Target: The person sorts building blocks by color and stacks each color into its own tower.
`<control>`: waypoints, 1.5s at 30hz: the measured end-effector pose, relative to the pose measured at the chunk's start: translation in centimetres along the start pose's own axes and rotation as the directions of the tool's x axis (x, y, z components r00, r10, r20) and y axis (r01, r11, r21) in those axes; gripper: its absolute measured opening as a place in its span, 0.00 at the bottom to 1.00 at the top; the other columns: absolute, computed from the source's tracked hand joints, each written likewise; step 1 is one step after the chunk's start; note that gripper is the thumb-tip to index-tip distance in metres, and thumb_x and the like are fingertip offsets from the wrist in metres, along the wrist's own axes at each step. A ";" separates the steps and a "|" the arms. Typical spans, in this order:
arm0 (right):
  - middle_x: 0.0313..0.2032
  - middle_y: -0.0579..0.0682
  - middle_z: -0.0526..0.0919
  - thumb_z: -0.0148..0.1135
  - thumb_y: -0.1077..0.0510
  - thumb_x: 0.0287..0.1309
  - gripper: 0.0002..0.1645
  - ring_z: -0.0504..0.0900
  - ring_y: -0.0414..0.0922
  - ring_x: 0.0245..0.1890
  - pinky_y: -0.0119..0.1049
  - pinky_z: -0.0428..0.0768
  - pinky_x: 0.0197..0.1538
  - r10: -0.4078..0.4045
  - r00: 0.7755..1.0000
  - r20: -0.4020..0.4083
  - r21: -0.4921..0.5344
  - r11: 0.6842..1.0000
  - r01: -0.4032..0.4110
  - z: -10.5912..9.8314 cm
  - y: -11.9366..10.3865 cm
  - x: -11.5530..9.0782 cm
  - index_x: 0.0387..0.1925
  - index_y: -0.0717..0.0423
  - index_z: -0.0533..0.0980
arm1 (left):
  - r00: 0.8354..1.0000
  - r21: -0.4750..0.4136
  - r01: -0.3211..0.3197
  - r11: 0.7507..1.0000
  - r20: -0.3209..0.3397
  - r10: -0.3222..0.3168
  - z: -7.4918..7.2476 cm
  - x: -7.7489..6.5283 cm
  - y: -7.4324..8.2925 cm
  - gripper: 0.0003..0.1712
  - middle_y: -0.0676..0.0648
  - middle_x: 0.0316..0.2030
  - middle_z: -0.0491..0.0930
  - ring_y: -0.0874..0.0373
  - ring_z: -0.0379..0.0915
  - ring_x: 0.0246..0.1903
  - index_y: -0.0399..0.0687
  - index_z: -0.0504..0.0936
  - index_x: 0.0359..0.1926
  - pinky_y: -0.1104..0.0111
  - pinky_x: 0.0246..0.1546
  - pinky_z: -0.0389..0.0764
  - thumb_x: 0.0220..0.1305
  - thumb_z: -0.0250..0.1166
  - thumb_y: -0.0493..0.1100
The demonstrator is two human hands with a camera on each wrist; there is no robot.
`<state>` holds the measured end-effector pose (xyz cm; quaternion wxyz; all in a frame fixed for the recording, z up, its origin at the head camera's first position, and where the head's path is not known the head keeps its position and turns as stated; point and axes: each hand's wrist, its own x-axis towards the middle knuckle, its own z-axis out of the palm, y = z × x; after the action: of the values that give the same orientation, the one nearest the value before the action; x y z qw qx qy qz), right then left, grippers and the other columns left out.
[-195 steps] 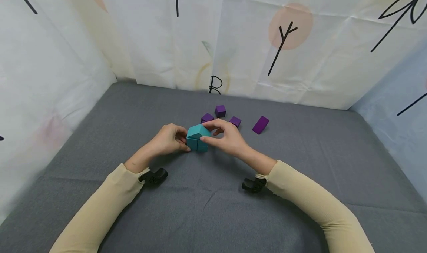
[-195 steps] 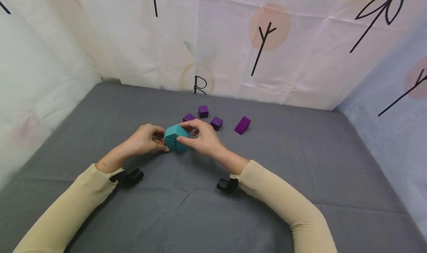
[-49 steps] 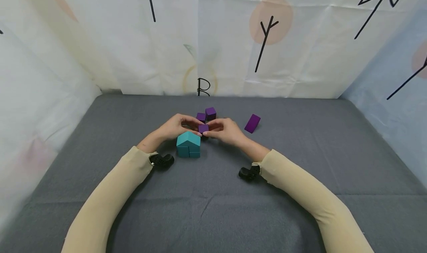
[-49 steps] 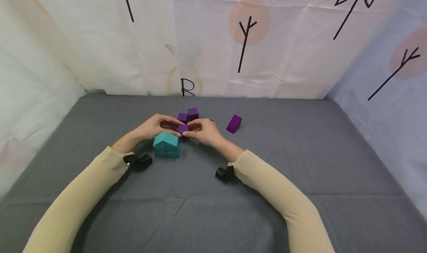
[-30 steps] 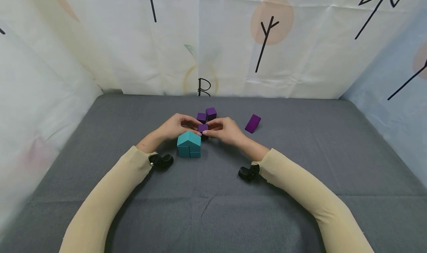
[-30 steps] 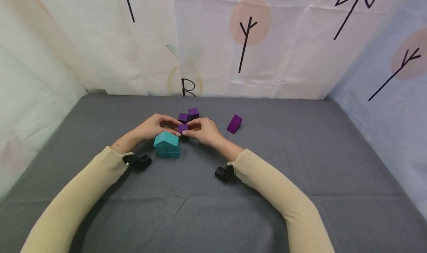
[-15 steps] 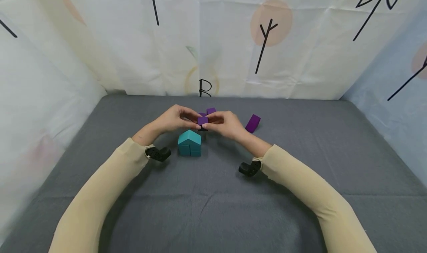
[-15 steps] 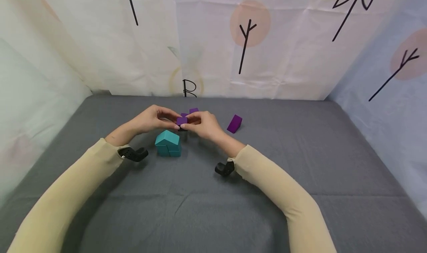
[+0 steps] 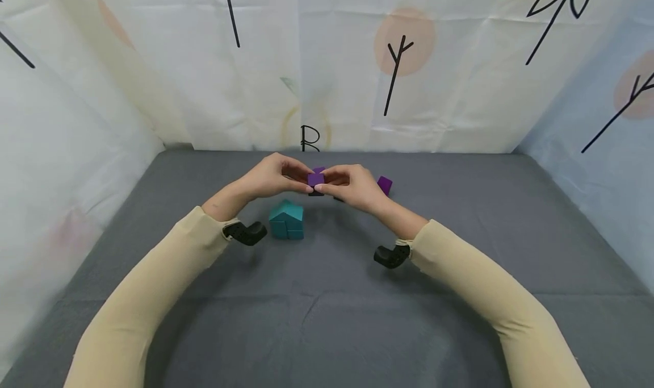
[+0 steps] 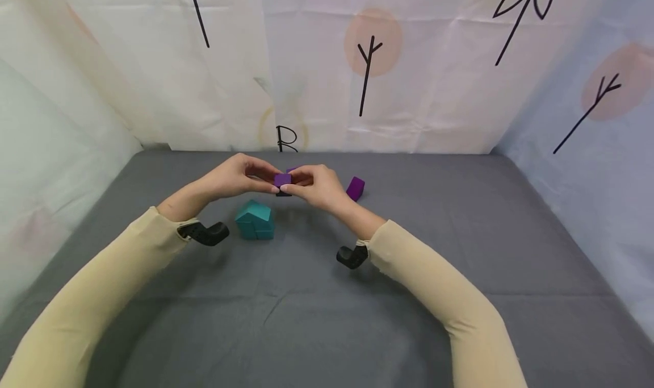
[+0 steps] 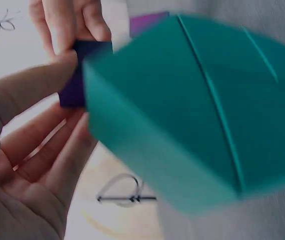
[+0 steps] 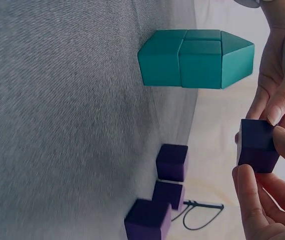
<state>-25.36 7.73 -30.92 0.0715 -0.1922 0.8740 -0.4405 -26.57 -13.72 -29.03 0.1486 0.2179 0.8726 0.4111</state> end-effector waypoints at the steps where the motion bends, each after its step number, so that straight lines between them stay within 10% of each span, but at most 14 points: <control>1: 0.47 0.52 0.85 0.65 0.49 0.60 0.23 0.83 0.47 0.46 0.41 0.81 0.49 -0.002 1.000 0.000 -0.004 1.000 0.002 -0.2 0.0 -0.2 0.54 0.56 0.78 | 1.000 0.000 0.012 1.000 -0.006 -0.012 0.2 0.0 0.4 0.22 0.43 0.47 0.84 0.52 0.80 0.48 0.42 0.80 0.54 0.58 0.52 0.79 0.59 0.69 0.43; 16: 0.49 0.55 0.84 0.66 0.52 0.59 0.23 0.84 0.49 0.46 0.44 0.81 0.49 -0.012 1.000 0.015 -0.041 0.999 0.012 -3.5 1.5 -3.7 0.54 0.57 0.78 | 0.981 0.053 0.127 0.991 -0.154 -0.118 5.8 0.4 5.1 0.19 0.43 0.47 0.83 0.52 0.80 0.47 0.41 0.80 0.52 0.61 0.50 0.80 0.60 0.68 0.40; 32: 0.46 0.57 0.85 0.66 0.54 0.59 0.23 0.84 0.49 0.44 0.43 0.82 0.45 0.071 0.997 0.015 -0.122 0.990 -0.068 -3.5 4.7 -4.8 0.54 0.59 0.78 | 0.949 -0.122 0.106 0.987 -0.283 -0.137 11.5 2.1 2.9 0.19 0.41 0.49 0.82 0.51 0.80 0.50 0.40 0.80 0.53 0.63 0.50 0.81 0.60 0.68 0.37; 45: 0.44 0.57 0.85 0.65 0.54 0.59 0.22 0.85 0.49 0.43 0.40 0.82 0.42 0.111 0.992 0.067 -0.138 0.985 -0.101 -2.3 6.2 -4.6 0.53 0.61 0.79 | 0.933 -0.176 0.169 0.970 -0.290 -0.215 13.1 2.9 0.9 0.18 0.44 0.44 0.85 0.53 0.81 0.45 0.44 0.84 0.49 0.63 0.48 0.81 0.55 0.71 0.37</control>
<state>-23.53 14.67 -34.68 0.1143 -0.1661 0.9074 -0.3687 -23.11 -3.22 -36.68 0.0668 0.0534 0.8691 0.4873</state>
